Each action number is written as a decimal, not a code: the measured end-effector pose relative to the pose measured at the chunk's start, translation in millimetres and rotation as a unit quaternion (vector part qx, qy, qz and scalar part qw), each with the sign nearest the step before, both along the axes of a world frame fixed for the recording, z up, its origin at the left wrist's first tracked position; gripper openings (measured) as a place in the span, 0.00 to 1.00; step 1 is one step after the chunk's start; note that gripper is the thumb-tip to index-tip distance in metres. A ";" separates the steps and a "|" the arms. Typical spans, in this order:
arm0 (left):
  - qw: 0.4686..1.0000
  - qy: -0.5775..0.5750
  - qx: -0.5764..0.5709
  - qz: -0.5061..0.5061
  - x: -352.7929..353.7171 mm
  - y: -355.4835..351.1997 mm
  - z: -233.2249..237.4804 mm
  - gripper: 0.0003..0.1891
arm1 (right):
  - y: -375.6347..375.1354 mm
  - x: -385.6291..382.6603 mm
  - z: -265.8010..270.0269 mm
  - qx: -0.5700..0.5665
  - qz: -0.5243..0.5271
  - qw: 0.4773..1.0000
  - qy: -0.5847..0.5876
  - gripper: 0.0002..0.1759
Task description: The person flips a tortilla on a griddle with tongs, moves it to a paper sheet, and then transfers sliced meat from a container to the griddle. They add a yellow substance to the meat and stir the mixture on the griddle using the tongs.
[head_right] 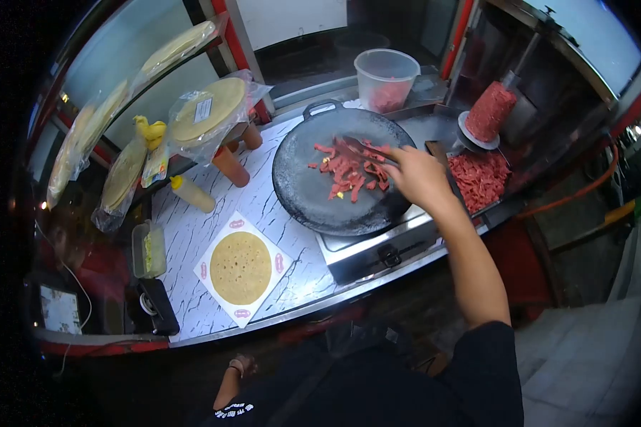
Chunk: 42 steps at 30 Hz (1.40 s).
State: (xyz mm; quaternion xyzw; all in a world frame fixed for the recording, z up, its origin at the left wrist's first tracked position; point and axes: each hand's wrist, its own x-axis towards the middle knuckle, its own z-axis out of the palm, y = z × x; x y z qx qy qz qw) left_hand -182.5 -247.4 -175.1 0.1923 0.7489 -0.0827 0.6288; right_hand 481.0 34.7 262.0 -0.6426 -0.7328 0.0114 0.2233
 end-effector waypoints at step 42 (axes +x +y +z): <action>0.591 0.091 0.238 -0.765 28.0 -26.3 -38.0 0.15 | 0.8 58.7 -1.8 0.022 0.008 0.999 -0.027 0.19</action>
